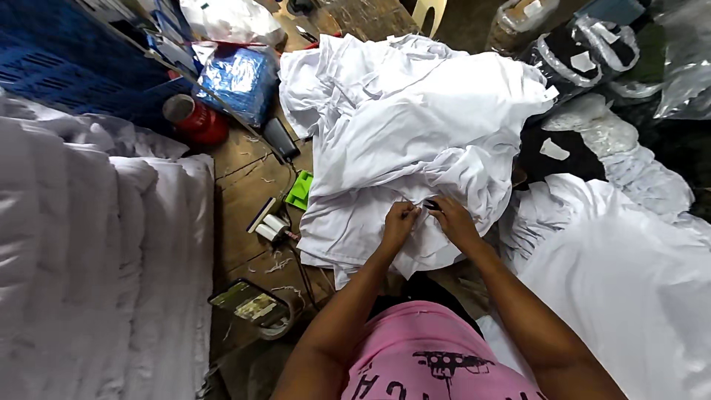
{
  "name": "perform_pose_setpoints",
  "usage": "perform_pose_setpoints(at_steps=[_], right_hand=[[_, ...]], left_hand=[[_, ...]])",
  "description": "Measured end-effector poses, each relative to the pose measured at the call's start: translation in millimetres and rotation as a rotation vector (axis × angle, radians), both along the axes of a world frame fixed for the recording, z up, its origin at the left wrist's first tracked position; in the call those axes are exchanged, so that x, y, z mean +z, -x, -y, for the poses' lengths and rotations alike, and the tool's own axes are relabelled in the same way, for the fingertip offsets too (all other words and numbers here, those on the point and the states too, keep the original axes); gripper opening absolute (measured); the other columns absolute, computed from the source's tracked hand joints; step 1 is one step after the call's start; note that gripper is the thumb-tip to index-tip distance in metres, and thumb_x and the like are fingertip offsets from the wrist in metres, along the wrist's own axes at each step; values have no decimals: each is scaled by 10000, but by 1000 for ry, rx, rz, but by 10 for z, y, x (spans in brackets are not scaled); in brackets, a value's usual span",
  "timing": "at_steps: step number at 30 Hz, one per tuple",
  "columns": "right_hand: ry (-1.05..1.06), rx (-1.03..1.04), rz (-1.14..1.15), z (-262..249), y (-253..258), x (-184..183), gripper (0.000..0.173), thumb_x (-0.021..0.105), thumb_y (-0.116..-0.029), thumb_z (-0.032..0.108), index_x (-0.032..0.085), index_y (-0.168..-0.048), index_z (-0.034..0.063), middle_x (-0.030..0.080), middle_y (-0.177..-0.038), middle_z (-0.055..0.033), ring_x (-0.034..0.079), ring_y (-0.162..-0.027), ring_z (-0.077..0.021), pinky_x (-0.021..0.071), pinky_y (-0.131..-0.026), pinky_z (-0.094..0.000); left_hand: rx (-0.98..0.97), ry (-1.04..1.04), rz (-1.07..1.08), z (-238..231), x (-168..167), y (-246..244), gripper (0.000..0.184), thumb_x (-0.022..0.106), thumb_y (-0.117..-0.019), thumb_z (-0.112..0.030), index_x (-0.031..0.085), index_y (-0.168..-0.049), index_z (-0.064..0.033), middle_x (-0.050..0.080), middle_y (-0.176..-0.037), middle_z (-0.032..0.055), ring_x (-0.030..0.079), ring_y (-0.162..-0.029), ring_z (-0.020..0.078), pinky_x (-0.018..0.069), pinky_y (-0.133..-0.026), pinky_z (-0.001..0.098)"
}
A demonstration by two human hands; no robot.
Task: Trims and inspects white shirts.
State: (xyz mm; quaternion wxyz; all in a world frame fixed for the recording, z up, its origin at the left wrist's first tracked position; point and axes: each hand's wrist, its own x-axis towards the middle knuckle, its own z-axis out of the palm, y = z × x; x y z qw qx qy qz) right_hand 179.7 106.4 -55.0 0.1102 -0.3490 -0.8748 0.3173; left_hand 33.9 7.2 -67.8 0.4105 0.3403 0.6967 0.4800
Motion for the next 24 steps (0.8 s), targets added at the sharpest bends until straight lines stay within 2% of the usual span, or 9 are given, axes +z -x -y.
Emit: perform_pose_setpoints(at_steps=[7,11,13,14,16,17,19,21,24], right_hand=[[82,-22,-29,-101,38,111,293,539,-1052,110,669,-1219,-92,701,-1122,-265,700,-1032,-403,541,-941,-555],[479,-102,-135,-185,-17,211,282,598,-1025,136,656,-1217,-62,695,-1023,-149,626,-778,-151,538,-738,-333],[542,57,-112,-241,-1,220,331,636,-999,145,633,-1271,-44,632,-1320,-177,664,-945,-192,563,-844,-371],[538,173,-55,-261,19,204,359,630,-1004,179,625,-1300,-25,613,-1360,-186,671,-981,-203,564,-868,-377],[456,376,119,-318,49,163,399,602,-1031,234,625,-1332,-26,675,-1242,-230,685,-1053,-301,529,-968,-470],[391,436,183,-359,35,125,390,588,-1038,228,631,-1320,-38,690,-1201,-248,681,-1090,-357,500,-1011,-527],[279,455,233,-475,-8,129,370,569,-1046,202,635,-1316,-43,685,-1222,-254,656,-1159,-392,460,-1065,-556],[151,394,216,-630,-25,288,339,588,-1038,164,643,-1306,-36,683,-1235,-249,661,-1157,-404,473,-1052,-578],[-17,276,93,-933,-25,644,310,636,-1006,89,641,-1285,-47,669,-1239,-259,666,-1125,-422,506,-1008,-594]], left_hand=[[-83,41,30,46,45,-67,221,639,-990,-132,692,-1031,78,607,-1319,252,582,-1238,260,464,-1050,385],[-562,-17,89,160,247,-63,233,636,-987,-126,688,-998,101,593,-1305,244,582,-1218,242,494,-1012,347],[-803,-126,217,202,372,-105,241,630,-984,-99,683,-989,137,527,-1437,274,530,-1346,267,459,-1093,355],[-889,-156,262,219,407,-124,239,625,-982,-100,687,-987,130,540,-1441,250,540,-1338,245,450,-1101,353],[-965,-107,288,260,458,-79,275,583,-1018,-133,696,-1075,111,636,-1337,185,626,-1195,171,488,-1041,338],[-929,-52,231,284,472,-26,323,528,-1052,-175,702,-1137,84,703,-1188,145,676,-1031,127,533,-954,324],[-704,81,9,290,487,114,370,476,-1078,-198,719,-1075,81,737,-1003,170,698,-919,190,539,-910,382],[-374,204,-222,214,445,254,358,498,-1075,-201,699,-1098,94,716,-1019,238,699,-963,305,530,-935,465],[7,241,-324,25,270,422,311,543,-1055,-171,664,-1190,81,694,-1099,256,690,-993,359,538,-939,512]])
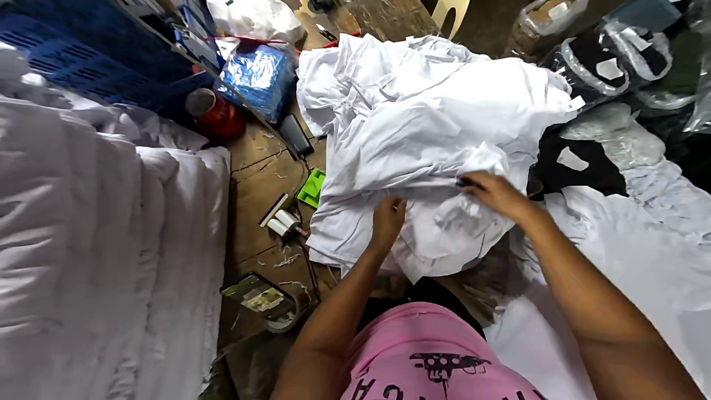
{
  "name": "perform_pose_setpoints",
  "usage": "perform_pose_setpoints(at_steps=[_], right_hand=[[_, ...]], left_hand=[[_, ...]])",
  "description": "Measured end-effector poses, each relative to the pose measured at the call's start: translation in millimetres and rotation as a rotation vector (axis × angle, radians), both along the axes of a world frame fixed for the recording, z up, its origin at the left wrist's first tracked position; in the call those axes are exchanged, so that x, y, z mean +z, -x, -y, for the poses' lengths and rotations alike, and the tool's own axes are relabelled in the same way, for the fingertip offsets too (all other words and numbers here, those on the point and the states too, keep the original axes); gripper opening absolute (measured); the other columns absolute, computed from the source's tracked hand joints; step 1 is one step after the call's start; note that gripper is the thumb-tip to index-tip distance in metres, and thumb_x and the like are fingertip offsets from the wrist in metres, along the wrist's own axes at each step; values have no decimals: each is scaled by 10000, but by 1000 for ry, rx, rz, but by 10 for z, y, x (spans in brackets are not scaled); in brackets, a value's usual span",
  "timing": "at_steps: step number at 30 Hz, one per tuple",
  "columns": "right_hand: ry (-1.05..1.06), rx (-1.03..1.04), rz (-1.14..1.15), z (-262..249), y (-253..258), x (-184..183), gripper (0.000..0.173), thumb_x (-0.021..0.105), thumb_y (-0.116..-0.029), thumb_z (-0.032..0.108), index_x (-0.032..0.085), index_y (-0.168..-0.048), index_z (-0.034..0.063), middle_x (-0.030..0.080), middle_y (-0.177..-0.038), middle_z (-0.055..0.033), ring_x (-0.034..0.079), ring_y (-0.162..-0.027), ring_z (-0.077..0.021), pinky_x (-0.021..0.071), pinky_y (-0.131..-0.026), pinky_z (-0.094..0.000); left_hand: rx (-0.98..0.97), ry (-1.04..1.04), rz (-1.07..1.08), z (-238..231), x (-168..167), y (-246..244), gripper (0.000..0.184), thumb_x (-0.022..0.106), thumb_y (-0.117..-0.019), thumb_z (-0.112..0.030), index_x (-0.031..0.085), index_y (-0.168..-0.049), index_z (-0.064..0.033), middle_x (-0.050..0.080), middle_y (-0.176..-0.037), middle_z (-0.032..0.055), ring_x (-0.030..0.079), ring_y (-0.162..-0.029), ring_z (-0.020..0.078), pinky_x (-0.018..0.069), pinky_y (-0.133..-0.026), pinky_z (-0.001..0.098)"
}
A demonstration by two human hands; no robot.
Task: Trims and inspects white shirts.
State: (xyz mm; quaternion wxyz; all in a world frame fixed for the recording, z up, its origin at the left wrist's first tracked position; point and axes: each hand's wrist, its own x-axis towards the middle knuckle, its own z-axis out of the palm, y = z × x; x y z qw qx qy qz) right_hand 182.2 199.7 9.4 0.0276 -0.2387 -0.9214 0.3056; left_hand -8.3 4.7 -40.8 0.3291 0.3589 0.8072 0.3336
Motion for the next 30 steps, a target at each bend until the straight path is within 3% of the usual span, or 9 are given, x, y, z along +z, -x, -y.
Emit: perform_pose_setpoints(at_steps=[4,8,13,16,20,22,26,28,30], right_hand=[[-179,-72,-53,-350,270,199,289,610,-1020,89,624,-1240,-97,656,-1196,-303,635,-1155,-464,489,-1021,-598],[-180,-70,-32,-368,506,-318,306,614,-1007,70,612,-1260,-101,586,-1358,-306,579,-1264,-470,460,-1072,-596],[-224,-151,-39,-31,396,-160,298,687,-964,59,642,-1232,-65,594,-1349,-277,613,-1193,-470,511,-989,-611],[-238,-154,-37,294,357,-116,276,693,-957,78,666,-1190,-66,627,-1211,-295,625,-1107,-483,527,-928,-615],[-195,-58,14,633,362,-449,241,656,-982,106,685,-1145,-69,671,-1083,-283,664,-1006,-474,550,-852,-601],[-212,-103,-14,673,426,-494,232,648,-986,99,686,-1125,-83,682,-1052,-286,675,-979,-477,556,-832,-598],[-146,-175,-24,638,471,-453,262,594,-1027,114,672,-1184,-82,681,-1104,-295,673,-1038,-476,534,-895,-620],[-100,-154,-14,633,462,-428,292,577,-1040,124,655,-1243,-71,672,-1153,-309,655,-1097,-492,510,-934,-648],[-100,-102,-29,635,430,-465,290,576,-1041,125,651,-1232,-80,669,-1138,-323,650,-1088,-511,503,-929,-662]], left_hand=[[86,-76,-62,-320,-231,-3,393,653,-1004,-238,642,-1206,98,665,-1143,296,666,-1055,413,526,-955,563],[88,-29,-97,-519,-280,-135,507,723,-960,-323,621,-1279,57,644,-1228,291,624,-1171,434,489,-1014,592],[70,-359,-132,-369,-476,-141,159,644,-974,-50,746,-1068,29,727,-1004,202,712,-941,307,569,-895,467],[135,-383,48,-161,-367,-129,170,619,-995,-62,728,-1063,49,718,-980,175,692,-875,226,567,-846,398],[206,-325,111,25,-352,-153,170,599,-1005,-73,714,-1023,50,705,-890,127,660,-799,141,549,-793,316],[239,-286,81,-19,-303,-157,178,601,-1009,-80,710,-1040,57,705,-881,142,661,-782,172,550,-779,343],[205,-72,142,-347,-224,-147,410,636,-1022,-255,612,-1266,73,689,-988,247,675,-879,351,548,-847,524],[183,-73,147,-423,-224,-158,370,652,-1013,-234,647,-1210,79,697,-1065,268,689,-977,385,543,-908,557],[158,-178,74,-346,-235,-174,257,607,-1032,-161,680,-1097,77,702,-996,244,695,-916,350,560,-867,520]])
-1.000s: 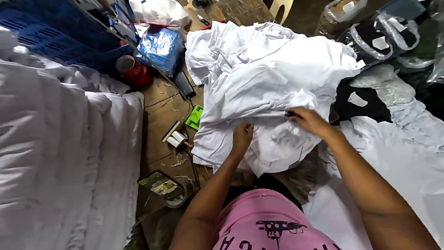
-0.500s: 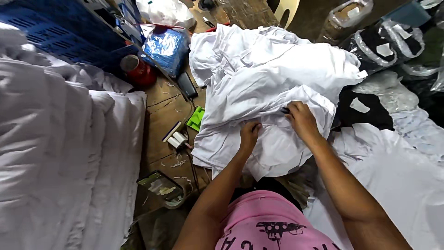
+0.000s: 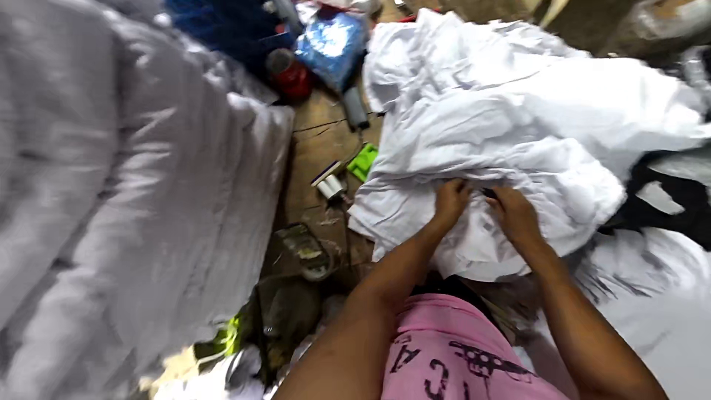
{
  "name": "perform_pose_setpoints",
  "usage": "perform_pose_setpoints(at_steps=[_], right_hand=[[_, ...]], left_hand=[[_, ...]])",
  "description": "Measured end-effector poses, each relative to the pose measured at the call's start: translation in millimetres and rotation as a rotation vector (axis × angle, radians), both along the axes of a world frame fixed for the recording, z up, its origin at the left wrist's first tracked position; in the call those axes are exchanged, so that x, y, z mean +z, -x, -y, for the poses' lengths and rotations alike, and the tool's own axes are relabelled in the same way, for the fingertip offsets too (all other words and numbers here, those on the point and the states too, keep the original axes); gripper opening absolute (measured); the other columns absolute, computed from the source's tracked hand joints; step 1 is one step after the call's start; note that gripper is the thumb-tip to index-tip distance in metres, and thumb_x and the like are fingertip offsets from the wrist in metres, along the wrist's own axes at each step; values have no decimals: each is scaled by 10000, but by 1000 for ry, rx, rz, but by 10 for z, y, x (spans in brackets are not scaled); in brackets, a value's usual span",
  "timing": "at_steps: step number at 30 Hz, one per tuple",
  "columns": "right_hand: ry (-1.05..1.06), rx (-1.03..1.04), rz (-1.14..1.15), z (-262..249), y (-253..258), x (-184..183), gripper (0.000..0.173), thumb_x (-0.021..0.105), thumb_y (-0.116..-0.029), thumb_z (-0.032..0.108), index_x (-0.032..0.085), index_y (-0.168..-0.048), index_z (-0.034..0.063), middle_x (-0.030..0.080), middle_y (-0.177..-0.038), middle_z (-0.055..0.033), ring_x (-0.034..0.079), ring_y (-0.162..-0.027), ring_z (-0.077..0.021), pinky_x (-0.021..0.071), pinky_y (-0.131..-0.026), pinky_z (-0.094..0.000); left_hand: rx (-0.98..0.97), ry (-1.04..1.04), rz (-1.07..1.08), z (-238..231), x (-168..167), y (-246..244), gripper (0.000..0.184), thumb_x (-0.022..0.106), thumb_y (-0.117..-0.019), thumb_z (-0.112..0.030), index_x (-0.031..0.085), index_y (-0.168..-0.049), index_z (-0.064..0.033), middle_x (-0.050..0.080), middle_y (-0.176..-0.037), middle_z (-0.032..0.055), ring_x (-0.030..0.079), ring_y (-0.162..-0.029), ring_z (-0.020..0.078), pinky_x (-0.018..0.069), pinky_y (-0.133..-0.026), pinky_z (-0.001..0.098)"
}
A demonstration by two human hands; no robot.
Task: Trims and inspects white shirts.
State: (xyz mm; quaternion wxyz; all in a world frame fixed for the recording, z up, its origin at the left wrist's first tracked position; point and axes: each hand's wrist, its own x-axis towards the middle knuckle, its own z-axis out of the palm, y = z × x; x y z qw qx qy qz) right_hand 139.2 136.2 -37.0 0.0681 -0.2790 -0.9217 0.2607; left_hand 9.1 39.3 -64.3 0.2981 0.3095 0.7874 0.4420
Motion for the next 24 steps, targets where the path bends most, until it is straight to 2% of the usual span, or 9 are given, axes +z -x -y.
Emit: perform_pose_setpoints(at_steps=[3,10,12,15,18,21,22,24], right_hand=[[-24,54,19,-11,-69,-69,302,567,-1045,131,638,-1225,-101,656,-1109,-343,641,-1073,-526,494,-933,-663],[-70,94,42,52,22,-18,256,566,-1039,78,636,-1192,-115,664,-1083,-339,653,-1044,-533,506,-896,-664],[-72,96,36,31,23,-13,222,561,-1037,58,653,-1157,-105,675,-1058,-328,665,-1022,-522,512,-877,-664],[-35,99,76,10,-20,22,268,572,-1040,89,629,-1196,-121,662,-1094,-341,654,-1056,-523,500,-912,-665],[-6,96,93,37,-14,27,291,572,-1039,91,613,-1216,-136,654,-1104,-353,646,-1068,-532,497,-922,-666],[-39,44,49,48,46,22,232,552,-1024,18,644,-1177,-130,669,-1098,-340,662,-1043,-525,505,-893,-671],[-39,27,44,33,49,32,229,553,-1024,18,652,-1175,-123,671,-1100,-334,661,-1048,-520,504,-901,-669],[-14,1,16,-29,20,80,238,556,-1036,47,660,-1185,-107,678,-1104,-316,667,-1059,-493,506,-929,-647]], left_hand=[[-77,-29,-91,178,55,-19,256,553,-1051,-138,703,-1027,68,706,-967,213,697,-926,328,558,-872,512],[-96,-141,-218,215,116,-179,207,590,-1009,-78,713,-950,77,700,-917,197,702,-868,312,576,-801,481],[-60,-173,-216,205,126,-183,202,599,-1005,-75,710,-934,78,696,-891,195,699,-836,307,576,-780,475],[5,-151,-136,221,145,-135,212,596,-1012,-92,700,-918,67,672,-850,182,668,-786,290,558,-749,466],[-44,-177,-144,181,147,-171,206,589,-1012,-76,698,-927,77,673,-856,187,672,-790,294,562,-754,470],[-97,-223,-242,151,176,-235,174,612,-996,-65,720,-966,69,688,-918,196,691,-853,310,574,-794,473],[-93,-174,-283,174,187,-238,176,627,-992,-91,733,-989,50,695,-999,204,691,-933,325,572,-851,480],[-178,38,-251,234,214,-208,244,611,-1007,-176,741,-1069,21,631,-1297,239,584,-1230,398,457,-1043,555]])
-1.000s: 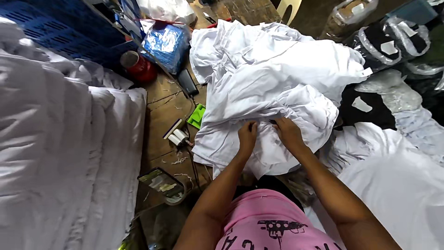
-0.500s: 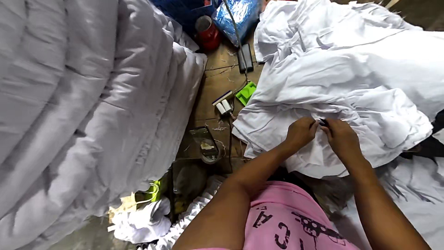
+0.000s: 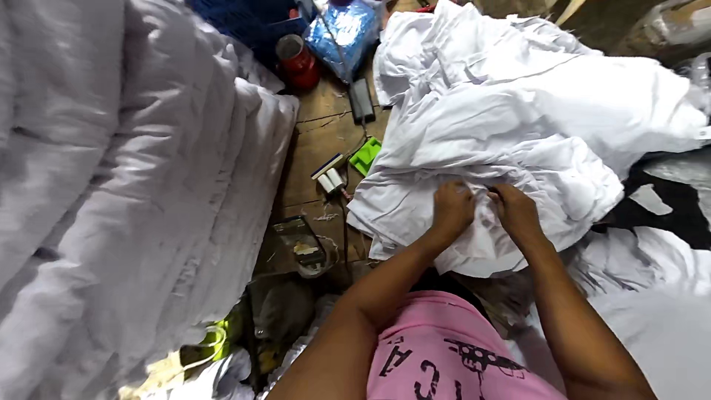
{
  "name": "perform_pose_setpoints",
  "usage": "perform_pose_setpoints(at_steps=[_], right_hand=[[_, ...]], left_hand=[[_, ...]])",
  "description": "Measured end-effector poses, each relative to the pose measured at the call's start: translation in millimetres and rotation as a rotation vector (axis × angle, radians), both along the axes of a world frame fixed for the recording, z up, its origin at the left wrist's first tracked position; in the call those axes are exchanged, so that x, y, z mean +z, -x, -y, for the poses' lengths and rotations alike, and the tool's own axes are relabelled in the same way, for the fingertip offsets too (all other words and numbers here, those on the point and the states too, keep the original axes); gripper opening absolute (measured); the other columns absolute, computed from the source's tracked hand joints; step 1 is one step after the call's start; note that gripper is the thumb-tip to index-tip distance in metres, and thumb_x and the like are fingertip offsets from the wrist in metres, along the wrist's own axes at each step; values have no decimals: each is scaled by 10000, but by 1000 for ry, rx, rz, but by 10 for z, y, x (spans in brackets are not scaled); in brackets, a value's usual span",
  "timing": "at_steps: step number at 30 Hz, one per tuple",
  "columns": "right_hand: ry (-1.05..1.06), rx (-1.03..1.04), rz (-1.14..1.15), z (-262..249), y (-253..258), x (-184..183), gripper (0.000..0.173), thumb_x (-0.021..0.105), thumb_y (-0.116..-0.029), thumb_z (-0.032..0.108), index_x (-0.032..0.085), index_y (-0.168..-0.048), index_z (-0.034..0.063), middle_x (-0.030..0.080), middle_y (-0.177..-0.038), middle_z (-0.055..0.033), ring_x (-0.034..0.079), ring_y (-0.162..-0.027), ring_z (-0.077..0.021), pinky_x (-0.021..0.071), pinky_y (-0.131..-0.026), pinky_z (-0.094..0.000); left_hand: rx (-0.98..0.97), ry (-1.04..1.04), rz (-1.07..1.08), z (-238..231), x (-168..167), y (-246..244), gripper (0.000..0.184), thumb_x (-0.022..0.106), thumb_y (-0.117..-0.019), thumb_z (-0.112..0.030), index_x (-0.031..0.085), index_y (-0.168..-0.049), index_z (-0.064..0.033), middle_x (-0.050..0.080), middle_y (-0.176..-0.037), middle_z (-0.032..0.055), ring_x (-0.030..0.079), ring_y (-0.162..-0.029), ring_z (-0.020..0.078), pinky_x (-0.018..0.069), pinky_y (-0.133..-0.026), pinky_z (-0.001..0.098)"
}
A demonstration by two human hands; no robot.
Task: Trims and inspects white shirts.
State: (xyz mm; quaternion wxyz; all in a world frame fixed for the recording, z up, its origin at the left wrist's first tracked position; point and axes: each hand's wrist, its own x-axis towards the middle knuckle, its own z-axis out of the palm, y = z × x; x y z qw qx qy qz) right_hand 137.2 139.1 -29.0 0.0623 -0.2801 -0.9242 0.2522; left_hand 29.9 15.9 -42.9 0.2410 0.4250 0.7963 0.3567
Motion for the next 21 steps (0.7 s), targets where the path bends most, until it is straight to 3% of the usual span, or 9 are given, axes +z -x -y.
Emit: perform_pose_setpoints(at_steps=[1,3,6,9,11,13,15,18,21], right_hand=[[46,-6,-35,-30,-26,33,244,559,-1035,48,662,-1195,-105,682,-1111,-304,673,-1061,-469,510,-943,-628],[217,27,-121,-86,-58,85,252,570,-1029,49,659,-1216,-94,695,-1144,-266,693,-1055,-388,529,-963,-564],[461,233,-35,-94,-52,10,256,594,-1021,108,677,-1207,-46,715,-1124,-198,702,-1006,-281,553,-944,-478],[398,357,164,-151,-96,-102,290,559,-1051,158,683,-1215,-46,711,-1132,-235,690,-1061,-366,505,-992,-549],[323,308,178,-246,-194,-87,299,553,-1053,148,676,-1241,-48,700,-1178,-246,675,-1116,-388,486,-1028,-564],[274,239,159,-319,-277,-41,276,576,-1039,118,673,-1216,-70,695,-1166,-259,672,-1112,-404,488,-1021,-574],[238,194,114,-344,-302,-26,236,606,-1015,79,677,-1169,-85,695,-1109,-268,682,-1055,-413,510,-977,-583],[219,148,105,-251,-238,-69,249,606,-1017,86,673,-1189,-82,689,-1143,-268,672,-1091,-412,502,-1000,-578],[167,147,95,-117,-201,-125,275,590,-1030,135,671,-1199,-67,680,-1114,-269,668,-1071,-423,520,-967,-571]], left_hand=[[-87,115,59,28,12,-3,283,588,-1021,-200,725,-1106,34,583,-1371,263,525,-1305,426,404,-1090,584],[-270,154,144,80,46,-149,316,562,-1024,-203,710,-1115,61,564,-1379,299,520,-1313,438,397,-1094,573],[-519,16,198,212,157,-498,281,579,-1013,-154,719,-1057,86,669,-1184,289,627,-1176,410,466,-1050,528],[-846,182,290,284,208,-568,350,556,-1052,-227,701,-1074,90,699,-1071,265,671,-1070,413,496,-964,595],[-749,233,344,309,223,-445,408,527,-1069,-268,690,-1039,105,695,-973,266,681,-962,401,509,-897,594],[-439,162,315,271,242,-257,380,494,-1073,-218,693,-1047,105,707,-947,243,694,-912,344,533,-887,505],[-146,118,220,113,194,-54,329,515,-1067,-190,687,-1117,85,703,-1028,243,692,-966,342,536,-918,489],[-78,129,31,-85,-228,215,344,641,-1000,-147,632,-1287,43,604,-1283,277,621,-1173,418,522,-990,553],[-120,62,-92,-44,-350,269,164,627,-961,-46,711,-1062,52,670,-1084,251,679,-1017,403,557,-892,540]])
